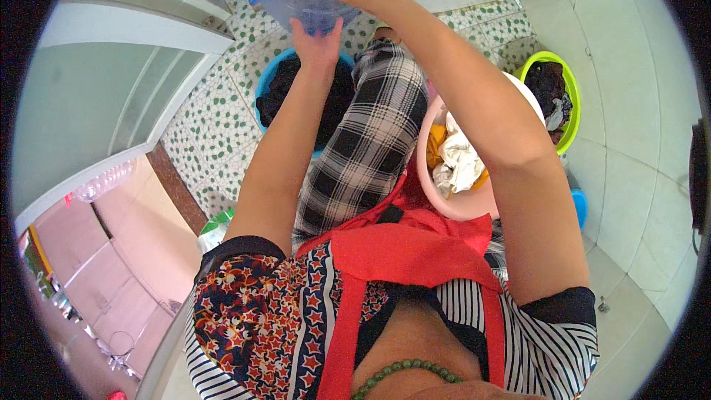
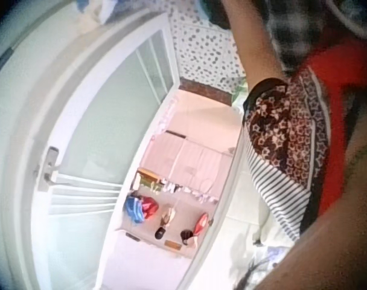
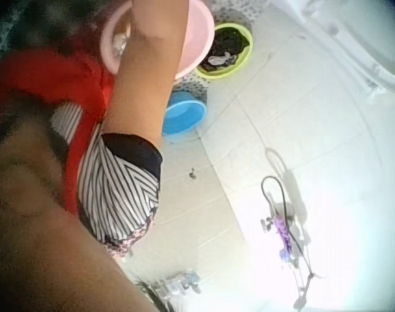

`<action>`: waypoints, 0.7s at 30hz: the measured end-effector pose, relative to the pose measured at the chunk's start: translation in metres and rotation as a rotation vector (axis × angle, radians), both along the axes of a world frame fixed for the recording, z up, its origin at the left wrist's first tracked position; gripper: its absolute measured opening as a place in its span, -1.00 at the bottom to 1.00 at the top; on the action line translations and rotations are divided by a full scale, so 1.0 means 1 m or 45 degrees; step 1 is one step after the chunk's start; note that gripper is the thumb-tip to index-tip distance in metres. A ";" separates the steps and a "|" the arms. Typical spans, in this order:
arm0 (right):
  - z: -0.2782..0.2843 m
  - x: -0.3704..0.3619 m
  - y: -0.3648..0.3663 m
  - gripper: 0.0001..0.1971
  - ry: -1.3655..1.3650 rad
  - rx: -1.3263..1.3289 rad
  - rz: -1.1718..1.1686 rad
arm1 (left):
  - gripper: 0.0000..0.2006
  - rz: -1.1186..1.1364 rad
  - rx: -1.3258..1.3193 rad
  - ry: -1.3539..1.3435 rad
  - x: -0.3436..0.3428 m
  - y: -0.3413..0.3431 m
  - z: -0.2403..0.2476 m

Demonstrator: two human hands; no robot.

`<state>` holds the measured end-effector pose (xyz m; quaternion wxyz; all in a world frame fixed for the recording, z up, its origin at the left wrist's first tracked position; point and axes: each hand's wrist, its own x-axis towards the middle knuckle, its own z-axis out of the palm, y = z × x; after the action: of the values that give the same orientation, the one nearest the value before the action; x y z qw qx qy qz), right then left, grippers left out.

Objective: The person sits on the floor and hand-washes clothes in a pink basin. They add water from a large bottle, pour in detergent, and scrub the clothes by hand, wringing them out periodically.

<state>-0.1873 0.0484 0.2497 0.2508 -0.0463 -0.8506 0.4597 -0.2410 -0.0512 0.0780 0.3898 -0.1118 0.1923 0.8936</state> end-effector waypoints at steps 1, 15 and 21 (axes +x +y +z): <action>-0.028 -0.008 0.012 -0.66 0.215 0.271 -0.073 | -0.49 -0.038 0.081 0.010 0.001 0.014 0.004; -0.081 0.089 0.065 -0.65 -0.299 -0.036 -0.086 | -0.36 -0.274 -0.443 0.334 -0.042 0.032 0.015; -0.097 0.137 0.074 -0.69 -0.487 -0.575 -0.118 | -0.52 -0.144 -0.537 0.190 -0.026 0.012 -0.001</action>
<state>-0.0503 0.1223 0.1531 0.0902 -0.2255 -0.7556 0.6084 -0.2674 -0.0390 0.0771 0.3918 -0.1133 0.4092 0.8162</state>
